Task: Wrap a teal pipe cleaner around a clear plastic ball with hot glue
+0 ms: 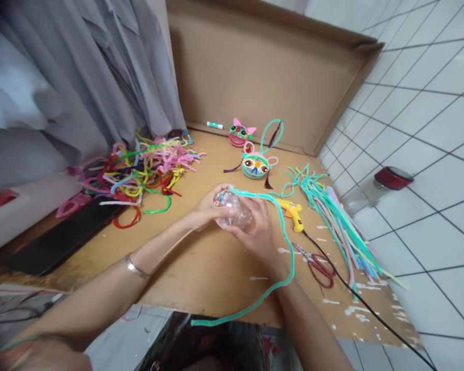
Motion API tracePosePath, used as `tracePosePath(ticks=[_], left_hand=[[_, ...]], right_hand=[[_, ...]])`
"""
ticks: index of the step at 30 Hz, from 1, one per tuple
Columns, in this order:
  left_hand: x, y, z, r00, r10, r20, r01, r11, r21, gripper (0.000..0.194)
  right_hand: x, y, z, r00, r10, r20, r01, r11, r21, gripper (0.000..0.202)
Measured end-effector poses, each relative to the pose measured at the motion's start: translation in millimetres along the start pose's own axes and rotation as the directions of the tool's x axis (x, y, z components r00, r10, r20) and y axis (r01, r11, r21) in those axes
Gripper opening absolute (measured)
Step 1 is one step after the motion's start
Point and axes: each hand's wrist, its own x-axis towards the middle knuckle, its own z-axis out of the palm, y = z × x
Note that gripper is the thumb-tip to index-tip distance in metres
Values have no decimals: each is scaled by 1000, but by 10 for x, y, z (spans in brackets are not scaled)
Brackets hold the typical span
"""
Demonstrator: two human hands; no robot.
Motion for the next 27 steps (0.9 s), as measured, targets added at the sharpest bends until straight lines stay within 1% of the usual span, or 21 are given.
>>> tracePosePath(ticks=[3,5,8,10,11,12,13,15,16,18,19,21,23,24,25,26,27], left_hand=[[-18,6,6,1000,3,-5,-3,999,50,79],[-28,-4,8,999,41,-6,-40,994,104,78],[-36,-35,12,989,151,2,-149,972,183,78],[-38,-68,14,967,256,10,-251,936,247,77],[-39,-88,14,947,319,21,-312,906,287,76],[-41,-111,12,920,390,40,-381,863,333,75],[-42,-136,9,882,465,71,-455,805,379,75],[-47,-193,-1,787,595,160,-593,660,462,76],[-49,-223,-8,737,643,208,-646,580,497,77],[-53,-278,-24,648,707,283,-714,434,550,80],[-53,-301,-31,608,733,303,-734,375,566,81],[-50,-336,-45,526,786,324,-769,277,576,83],[-47,-356,-54,445,831,335,-797,196,572,85],[-46,-361,-57,413,844,341,-803,162,573,85],[-46,-366,-60,395,850,348,-803,136,580,84],[-47,-370,-63,394,849,351,-797,126,591,83],[-48,-374,-66,410,842,351,-788,133,601,81]], right_hand=[[-13,3,0,1000,-2,-6,2,1000,0,62],[-16,-1,-13,1000,4,2,-4,1000,27,62],[-20,-27,-32,999,22,29,-26,990,142,56],[-26,-50,-24,997,75,18,-77,958,277,51],[-30,-57,-11,993,119,-5,-110,929,355,51],[-32,-61,7,984,174,-44,-138,890,435,52],[-33,-62,29,968,236,-85,-160,843,513,55],[-31,-58,78,922,365,-129,-208,748,630,62],[-29,-58,100,898,423,-121,-245,709,662,66],[-29,-73,137,860,507,-52,-335,640,692,68],[-32,-88,149,853,523,-2,-374,613,696,67],[-44,-126,159,861,503,82,-411,590,695,63],[-63,-156,150,887,449,112,-399,620,676,59],[-73,-165,141,899,424,111,-386,647,658,58],[-82,-168,131,909,403,106,-372,671,641,58],[-90,-168,121,916,388,100,-360,689,629,59],[-97,-164,113,921,379,94,-352,700,621,59]])
